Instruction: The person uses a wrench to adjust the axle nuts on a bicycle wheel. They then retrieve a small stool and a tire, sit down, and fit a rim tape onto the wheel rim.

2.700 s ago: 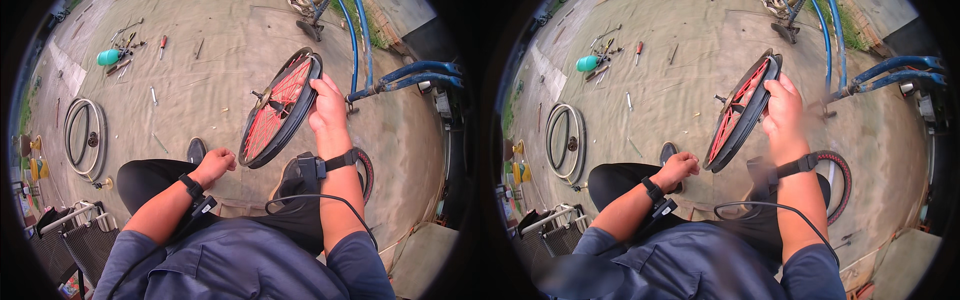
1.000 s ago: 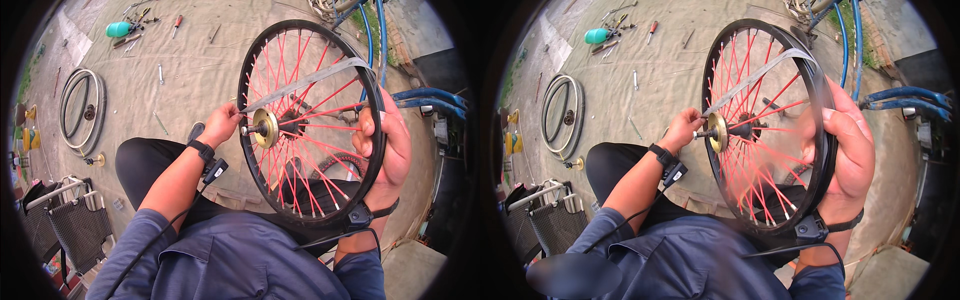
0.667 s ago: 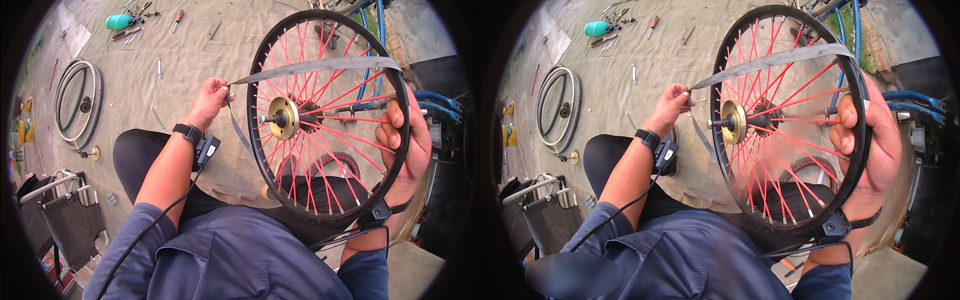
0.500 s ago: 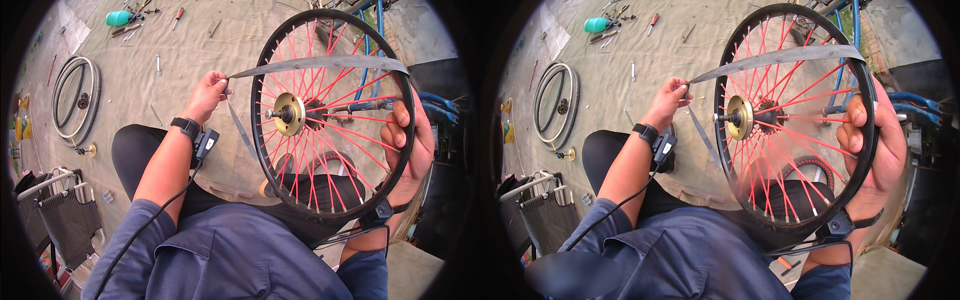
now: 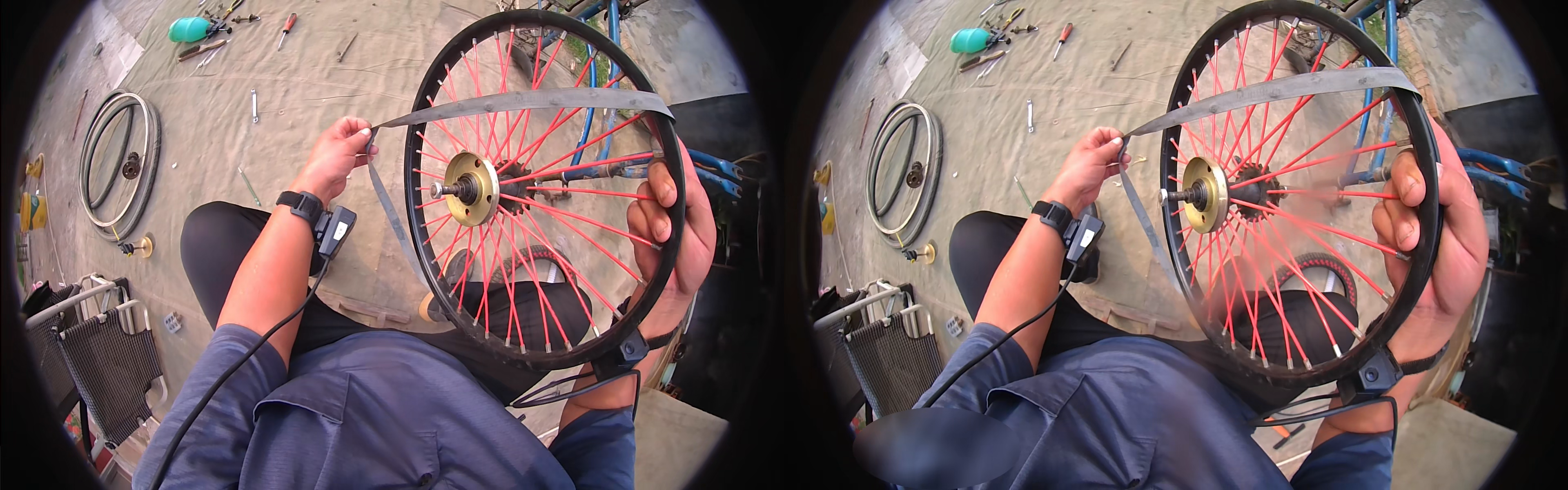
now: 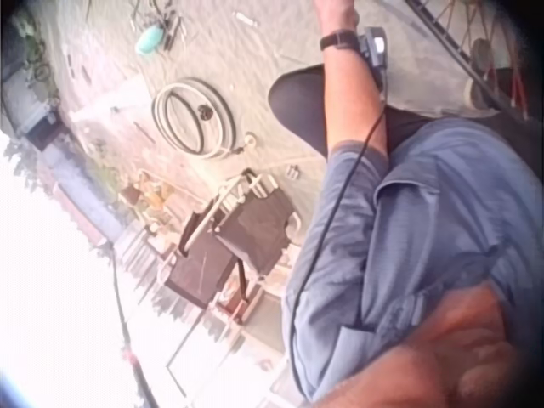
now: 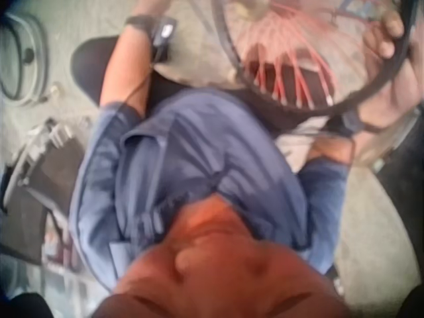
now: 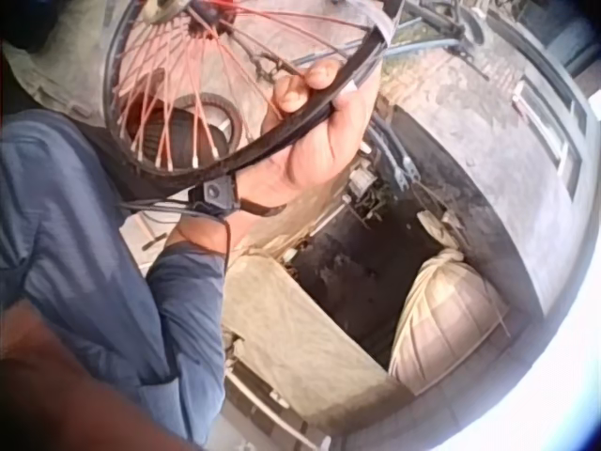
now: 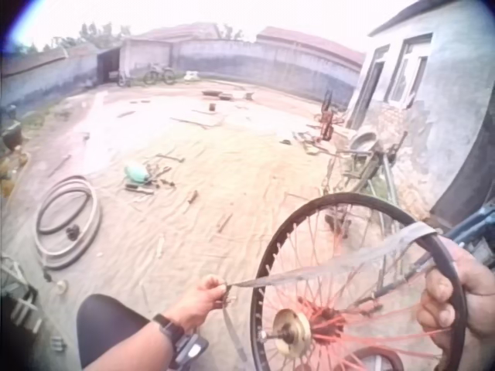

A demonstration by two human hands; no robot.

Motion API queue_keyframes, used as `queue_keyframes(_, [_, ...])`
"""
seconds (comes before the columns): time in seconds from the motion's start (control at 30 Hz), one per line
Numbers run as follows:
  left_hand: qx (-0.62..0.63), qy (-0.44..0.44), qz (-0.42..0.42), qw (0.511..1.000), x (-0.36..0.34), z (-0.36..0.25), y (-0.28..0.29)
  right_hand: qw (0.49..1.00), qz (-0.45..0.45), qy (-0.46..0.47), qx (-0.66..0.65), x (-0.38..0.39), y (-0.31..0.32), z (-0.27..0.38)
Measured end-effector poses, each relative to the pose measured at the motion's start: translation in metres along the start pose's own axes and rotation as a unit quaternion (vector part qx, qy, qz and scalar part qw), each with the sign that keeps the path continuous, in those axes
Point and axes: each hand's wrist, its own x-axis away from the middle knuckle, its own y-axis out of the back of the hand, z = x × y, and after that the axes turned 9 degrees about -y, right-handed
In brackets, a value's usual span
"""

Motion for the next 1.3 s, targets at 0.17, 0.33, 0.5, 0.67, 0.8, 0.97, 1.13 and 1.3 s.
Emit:
queue_keyframes(0.17, [-0.106,-0.011,-0.022,0.994,0.004,0.010,-0.002,1.000,0.004,0.015,-0.019,-0.033,-0.004,0.009])
queue_keyframes(0.33, [-0.209,-0.039,-0.015,0.977,0.016,0.012,0.009,0.984,-0.156,-0.036,0.075,-0.084,-0.025,0.032])
queue_keyframes(0.5, [-0.236,-0.019,0.050,0.970,0.025,0.017,-0.017,0.983,-0.158,0.011,0.089,-0.117,-0.013,0.059])
queue_keyframes(0.67, [-0.215,0.071,0.077,0.971,0.055,0.028,-0.010,0.992,-0.097,0.022,0.078,-0.161,-0.006,0.063])
queue_keyframes(0.8, [-0.192,0.147,0.154,0.958,0.077,0.032,-0.029,0.991,-0.115,0.025,0.067,-0.154,-0.006,0.069])
queue_keyframes(0.97, [-0.160,0.100,0.183,0.965,0.087,0.038,-0.040,0.992,-0.118,0.028,0.046,-0.155,-0.003,0.070])
queue_keyframes(1.13, [-0.167,0.074,0.170,0.968,0.088,0.039,-0.032,0.994,-0.102,0.027,0.017,-0.168,-0.008,0.064])
queue_keyframes(1.3, [-0.043,0.149,0.161,0.975,0.088,0.040,-0.042,0.994,-0.103,0.032,0.001,-0.168,-0.009,0.067])
